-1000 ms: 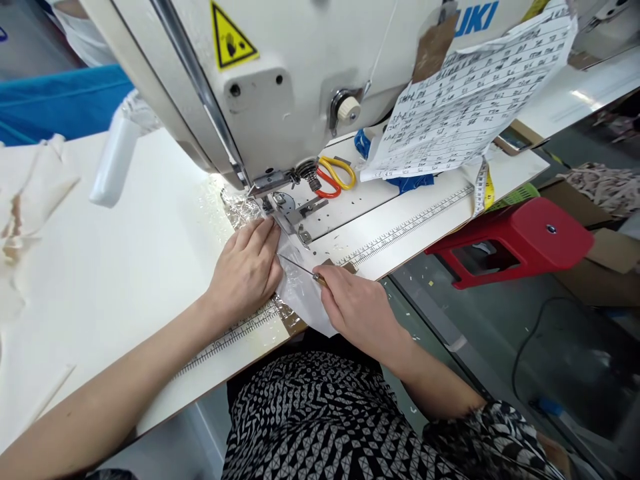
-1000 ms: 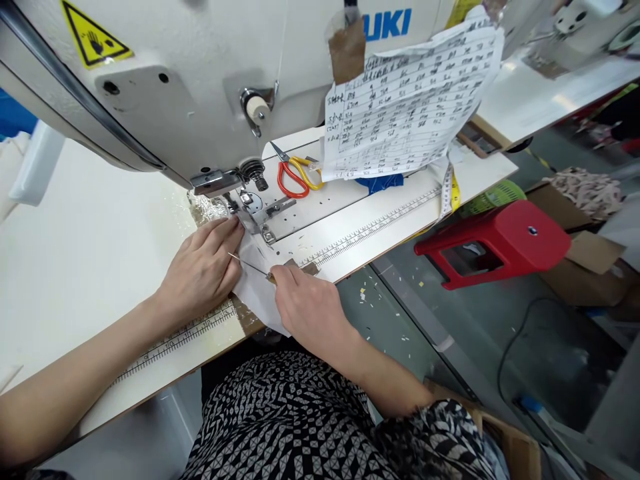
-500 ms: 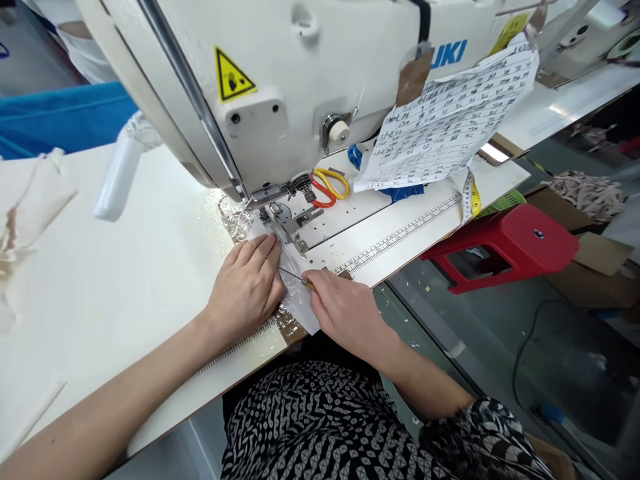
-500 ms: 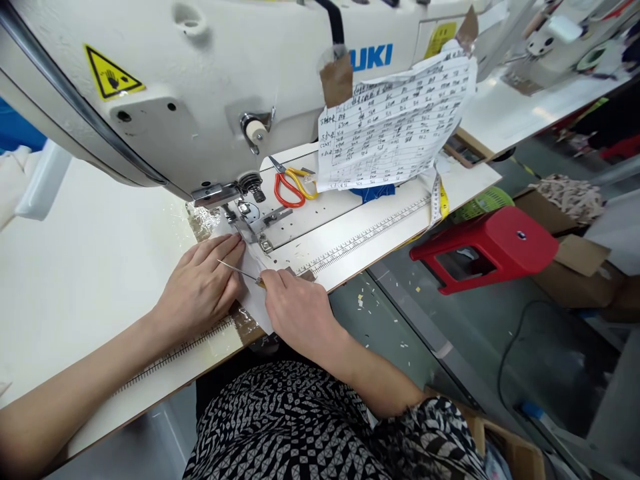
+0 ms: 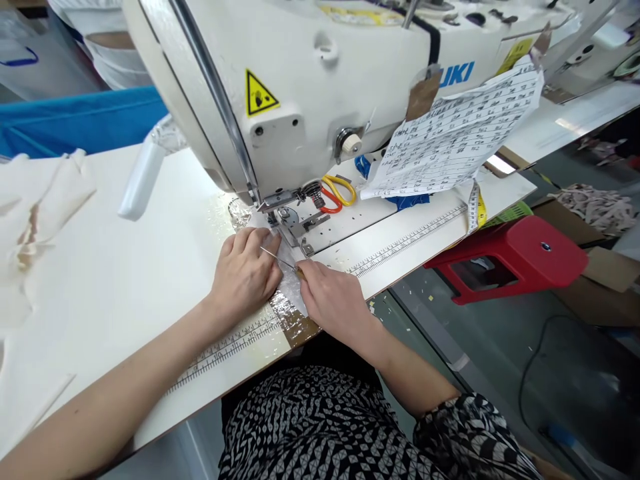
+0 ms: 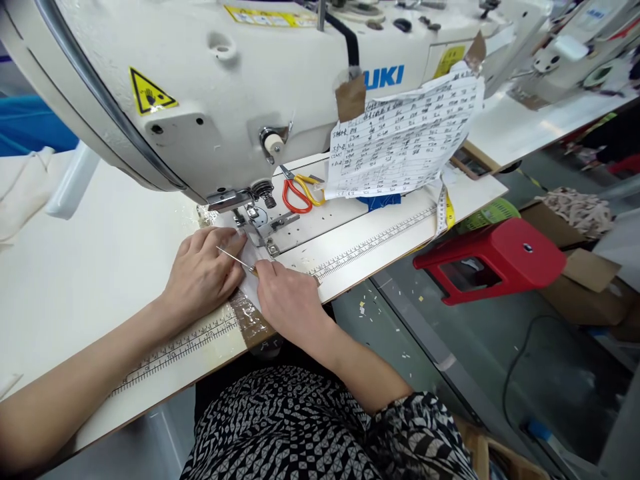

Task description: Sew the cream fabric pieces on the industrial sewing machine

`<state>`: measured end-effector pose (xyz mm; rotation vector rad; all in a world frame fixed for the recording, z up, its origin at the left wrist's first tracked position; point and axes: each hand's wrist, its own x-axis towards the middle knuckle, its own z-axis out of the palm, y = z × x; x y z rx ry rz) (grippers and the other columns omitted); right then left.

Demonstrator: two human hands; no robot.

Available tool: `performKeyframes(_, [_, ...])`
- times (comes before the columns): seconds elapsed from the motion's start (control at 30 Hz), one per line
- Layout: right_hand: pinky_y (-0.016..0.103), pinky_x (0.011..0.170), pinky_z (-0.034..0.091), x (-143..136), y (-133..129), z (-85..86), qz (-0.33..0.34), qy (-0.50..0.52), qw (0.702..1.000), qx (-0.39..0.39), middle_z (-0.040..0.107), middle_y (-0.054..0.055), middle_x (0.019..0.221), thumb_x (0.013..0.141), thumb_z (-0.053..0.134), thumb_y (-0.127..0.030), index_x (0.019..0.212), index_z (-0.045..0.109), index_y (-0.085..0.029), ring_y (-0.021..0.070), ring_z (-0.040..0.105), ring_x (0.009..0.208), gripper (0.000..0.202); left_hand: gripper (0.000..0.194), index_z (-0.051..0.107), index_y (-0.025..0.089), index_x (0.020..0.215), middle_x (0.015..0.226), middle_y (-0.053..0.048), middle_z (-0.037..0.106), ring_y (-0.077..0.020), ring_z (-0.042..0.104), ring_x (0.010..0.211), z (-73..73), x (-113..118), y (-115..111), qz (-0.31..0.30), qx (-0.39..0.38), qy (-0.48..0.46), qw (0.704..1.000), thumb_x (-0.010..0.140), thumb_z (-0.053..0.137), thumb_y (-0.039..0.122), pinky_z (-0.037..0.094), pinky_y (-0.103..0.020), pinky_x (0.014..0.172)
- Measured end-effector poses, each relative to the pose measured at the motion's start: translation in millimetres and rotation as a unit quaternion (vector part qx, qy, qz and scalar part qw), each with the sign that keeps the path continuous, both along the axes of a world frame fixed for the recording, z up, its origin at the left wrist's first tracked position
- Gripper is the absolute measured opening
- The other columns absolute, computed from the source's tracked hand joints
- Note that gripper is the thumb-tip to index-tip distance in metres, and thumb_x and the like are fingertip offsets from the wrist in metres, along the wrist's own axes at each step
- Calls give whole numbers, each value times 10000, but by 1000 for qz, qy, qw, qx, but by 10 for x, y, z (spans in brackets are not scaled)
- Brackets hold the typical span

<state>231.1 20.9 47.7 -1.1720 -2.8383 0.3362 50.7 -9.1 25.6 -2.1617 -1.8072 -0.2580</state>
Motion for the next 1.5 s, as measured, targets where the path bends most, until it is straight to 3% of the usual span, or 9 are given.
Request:
performKeyframes(0.27, [299,585,441,40,-83,-20,-11,41,998,-54,722,78,976,1000,458,-128,1207,566,-115,211,681,806,234,412,599,97,1275,1306,-172,602,-316,504,1244,9,-206,50,-26,-16,8,1000,952,345,131,447,-473,999])
performKeyframes(0.6, [298,567,422,209,-206,-50,-9,86,996,-30,716,55,925,964,471,-103,1130,596,-122,197,676,756,209,435,556,45,1301,1344,-192,573,-312,471,1313,42,130,-85,-43,-37,-30,998,966,395,271,409,-441,1067])
performKeyframes(0.83, [290,570,405,539,-167,-78,-38,159,987,1,734,66,962,991,396,-169,1098,609,-140,197,680,718,240,468,539,7,1332,1388,-219,542,-338,458,1339,43,82,-44,-30,-59,-9,998,973,353,242,366,-483,1113])
performKeyframes(0.97, [303,527,380,671,-113,-107,-65,174,982,21,731,53,835,982,373,-212,1066,622,-145,202,655,610,271,476,557,26,1319,1371,-212,558,-338,472,1323,28,116,-68,-30,-51,-22,998,990,365,310,366,-502,1119])
performKeyframes(1.13, [290,558,399,729,-73,-126,-91,173,981,-2,736,53,867,973,368,-226,1067,618,-170,204,665,644,273,459,551,73,1335,1370,-192,564,-322,479,1312,2,150,-103,-31,-44,-38,998,984,374,310,365,-500,1122])
performKeyframes(1.3, [282,566,405,741,-68,-140,-87,191,978,-19,702,41,808,979,377,-234,1053,611,-171,195,642,622,253,455,547,40,1323,1391,-200,547,-320,471,1313,6,139,-113,-37,-50,-11,998,981,333,251,353,-492,1121])
performKeyframes(1.5, [283,579,413,743,-65,-156,-86,197,976,-29,683,36,786,983,383,-239,1051,608,-163,194,635,630,247,473,559,50,1308,1345,-197,578,-318,485,1290,16,165,-116,-32,-46,-5,998,1009,331,339,361,-487,1105])
